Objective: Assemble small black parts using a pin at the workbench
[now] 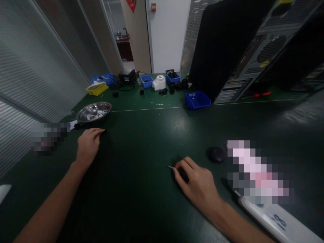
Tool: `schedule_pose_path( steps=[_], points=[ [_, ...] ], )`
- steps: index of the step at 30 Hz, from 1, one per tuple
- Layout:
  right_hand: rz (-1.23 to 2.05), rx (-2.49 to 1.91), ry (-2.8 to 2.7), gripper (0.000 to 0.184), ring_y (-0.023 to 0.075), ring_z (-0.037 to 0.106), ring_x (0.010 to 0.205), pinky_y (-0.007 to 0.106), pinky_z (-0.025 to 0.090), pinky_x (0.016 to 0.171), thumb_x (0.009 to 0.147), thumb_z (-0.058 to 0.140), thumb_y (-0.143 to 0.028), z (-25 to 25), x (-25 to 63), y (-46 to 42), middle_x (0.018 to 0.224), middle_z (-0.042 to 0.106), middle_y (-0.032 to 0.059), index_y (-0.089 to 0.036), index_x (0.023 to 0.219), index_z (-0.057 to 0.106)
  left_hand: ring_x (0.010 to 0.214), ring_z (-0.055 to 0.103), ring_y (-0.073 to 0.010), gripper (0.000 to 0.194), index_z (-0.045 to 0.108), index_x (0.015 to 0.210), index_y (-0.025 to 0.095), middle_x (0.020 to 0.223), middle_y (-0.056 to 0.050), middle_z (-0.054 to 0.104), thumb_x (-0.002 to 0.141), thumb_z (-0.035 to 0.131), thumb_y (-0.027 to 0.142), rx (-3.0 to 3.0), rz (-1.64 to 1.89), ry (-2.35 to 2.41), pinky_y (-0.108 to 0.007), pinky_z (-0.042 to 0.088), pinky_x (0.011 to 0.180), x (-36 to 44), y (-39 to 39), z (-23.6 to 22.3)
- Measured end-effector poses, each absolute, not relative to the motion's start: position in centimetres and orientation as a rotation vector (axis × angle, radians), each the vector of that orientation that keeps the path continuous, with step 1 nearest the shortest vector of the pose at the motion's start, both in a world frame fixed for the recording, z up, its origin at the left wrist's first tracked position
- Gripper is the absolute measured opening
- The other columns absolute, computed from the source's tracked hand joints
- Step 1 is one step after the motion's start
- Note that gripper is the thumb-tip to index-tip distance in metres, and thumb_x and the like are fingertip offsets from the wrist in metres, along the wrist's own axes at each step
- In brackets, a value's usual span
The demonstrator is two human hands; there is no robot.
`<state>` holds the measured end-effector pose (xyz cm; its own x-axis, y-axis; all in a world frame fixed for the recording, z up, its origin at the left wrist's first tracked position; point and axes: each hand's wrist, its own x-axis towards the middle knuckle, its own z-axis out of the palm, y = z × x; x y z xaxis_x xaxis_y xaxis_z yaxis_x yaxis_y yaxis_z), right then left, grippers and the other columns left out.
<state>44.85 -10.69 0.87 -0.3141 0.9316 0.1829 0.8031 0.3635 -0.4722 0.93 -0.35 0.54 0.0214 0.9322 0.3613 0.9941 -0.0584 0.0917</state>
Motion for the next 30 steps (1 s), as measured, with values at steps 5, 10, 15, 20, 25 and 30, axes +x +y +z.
schedule_pose_path(
  steps=[5,10,15,20,25,30],
  points=[
    [0.415,-1.512,-2.215,0.021,0.0148,0.065,0.072,0.028,0.043,0.064,0.105,0.047,-0.033,1.0,44.8,-10.6,0.096,0.066,0.0016,-0.023,0.097,0.063,0.113,0.066,-0.0265,0.039,0.074,0.112,0.015,0.123,-0.01,0.07,0.097,0.04,0.027,-2.11,-0.668,-2.076,-0.044,0.05,0.104,0.7,-0.1,0.8],
    [0.414,-1.516,-2.215,0.02,0.0152,0.065,0.072,0.029,0.043,0.064,0.104,0.048,-0.033,0.9,44.8,-10.6,0.096,0.066,0.0005,-0.024,0.097,0.064,0.105,0.069,-0.0258,0.038,0.074,0.116,0.021,0.119,-0.007,0.074,0.086,0.062,0.04,-1.889,-1.037,-2.537,-0.039,0.054,0.097,0.3,0.5,0.7],
    [0.407,-1.514,-2.216,0.021,0.0151,0.065,0.071,0.028,0.042,0.063,0.104,0.047,-0.035,0.8,44.8,-10.6,0.097,0.066,0.0003,-0.024,0.098,0.064,0.102,0.071,-0.0273,0.049,0.074,0.121,0.021,0.105,-0.007,0.078,0.077,0.073,0.043,-1.704,-1.264,-2.842,-0.036,0.056,0.088,0.1,0.7,1.0],
    [0.408,-1.505,-2.203,0.021,0.015,0.065,0.072,0.028,0.042,0.063,0.104,0.047,-0.034,0.7,44.9,-10.7,0.096,0.067,0.0006,-0.024,0.097,0.064,0.093,0.071,-0.0268,0.034,0.078,0.103,0.022,0.098,-0.006,0.078,0.083,0.067,0.048,-1.767,-0.895,-2.6,-0.037,0.053,0.089,0.5,0.0,1.3],
    [0.407,-1.495,-2.196,0.02,0.0147,0.065,0.07,0.028,0.041,0.062,0.104,0.048,-0.034,0.8,44.8,-10.6,0.095,0.066,0.0008,-0.024,0.096,0.064,0.087,0.07,-0.0253,0.034,0.075,0.105,0.018,0.099,-0.008,0.076,0.088,0.062,0.045,-1.951,-0.705,-2.362,-0.036,0.052,0.083,0.6,-0.2,1.1],
    [0.426,-1.493,-2.2,0.02,0.015,0.064,0.071,0.029,0.042,0.064,0.104,0.047,-0.034,0.9,44.9,-10.6,0.096,0.066,0.0005,-0.024,0.097,0.063,0.088,0.068,-0.0248,0.029,0.073,0.107,0.017,0.103,-0.008,0.075,0.092,0.063,0.04,-2.126,-0.816,-2.261,-0.038,0.052,0.08,4.5,-0.9,3.3]
  ],
)
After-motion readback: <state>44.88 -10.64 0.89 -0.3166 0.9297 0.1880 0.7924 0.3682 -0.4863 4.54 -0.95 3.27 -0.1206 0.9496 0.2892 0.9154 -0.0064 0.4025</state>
